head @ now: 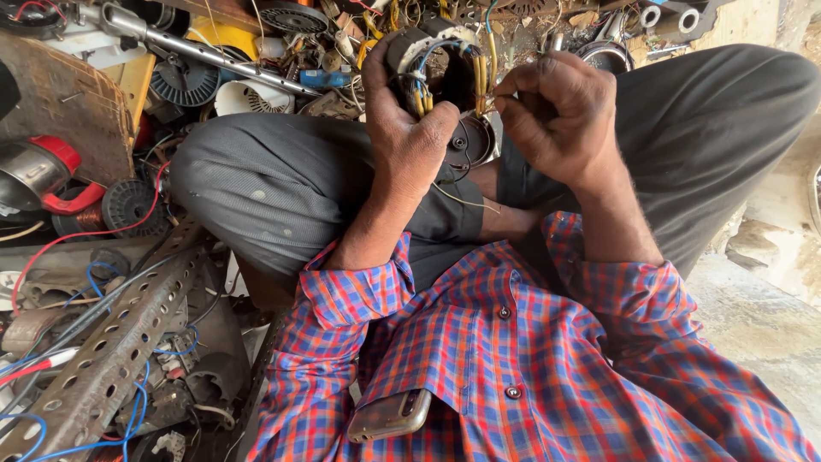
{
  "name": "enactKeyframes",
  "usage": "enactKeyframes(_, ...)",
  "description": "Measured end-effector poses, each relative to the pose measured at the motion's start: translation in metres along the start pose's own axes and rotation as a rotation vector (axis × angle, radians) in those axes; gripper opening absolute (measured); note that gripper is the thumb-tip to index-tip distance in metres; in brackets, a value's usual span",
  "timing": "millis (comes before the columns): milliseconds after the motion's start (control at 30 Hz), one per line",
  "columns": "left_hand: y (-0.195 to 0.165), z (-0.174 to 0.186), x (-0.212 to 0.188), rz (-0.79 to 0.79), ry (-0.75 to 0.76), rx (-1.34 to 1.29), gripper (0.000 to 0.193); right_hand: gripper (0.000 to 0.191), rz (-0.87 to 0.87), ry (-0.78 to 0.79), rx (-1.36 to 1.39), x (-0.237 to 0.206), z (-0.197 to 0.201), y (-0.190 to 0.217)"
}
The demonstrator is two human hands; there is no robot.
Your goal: The person sits on the floor and repairs an electrical component by stripping wire insulation with pliers, twisting wires together, and adjusting connections. The person handles a motor stator, pliers, and multiple wires throughout the task.
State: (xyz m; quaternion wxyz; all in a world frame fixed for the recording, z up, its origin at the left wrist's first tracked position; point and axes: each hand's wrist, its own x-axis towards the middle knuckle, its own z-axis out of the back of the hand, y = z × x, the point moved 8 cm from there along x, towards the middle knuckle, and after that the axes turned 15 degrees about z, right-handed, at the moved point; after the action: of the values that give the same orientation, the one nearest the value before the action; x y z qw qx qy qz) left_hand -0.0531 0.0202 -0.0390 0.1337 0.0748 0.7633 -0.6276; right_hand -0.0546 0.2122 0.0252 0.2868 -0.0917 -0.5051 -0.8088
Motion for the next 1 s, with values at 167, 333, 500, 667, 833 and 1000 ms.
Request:
enactKeyframes(167,-0.004,0.001,0.0,-0.039,-0.019,0.036,0.077,0.008,-0.35,-0.031,0.51,-0.014,-0.017,-0.034)
enactKeyframes(333,-0.018,-0.002,-0.008,-0.167,-0.028,0.148,0.079,0.008,-0.739,-0.104,0.962,-0.036,-0.041,-0.053)
enactKeyframes(500,-0.036,-0.005,-0.018,-0.336,-0.04,0.308,0.078,0.014,-0.764,-0.115,1.233,-0.036,-0.053,-0.05)
enactKeyframes(667,-0.041,-0.006,-0.016,-0.364,-0.077,0.348,0.082,0.014,-0.785,-0.15,1.137,-0.034,-0.053,-0.051)
enactKeyframes(833,-0.041,-0.003,-0.014,-0.366,-0.158,0.403,0.083,0.016,-0.878,-0.228,1.084,-0.037,-0.054,-0.052)
enactKeyframes(1000,-0.04,-0.004,-0.015,-0.38,-0.155,0.421,0.083,0.012,-0.82,-0.173,1.066,-0.036,-0.052,-0.053)
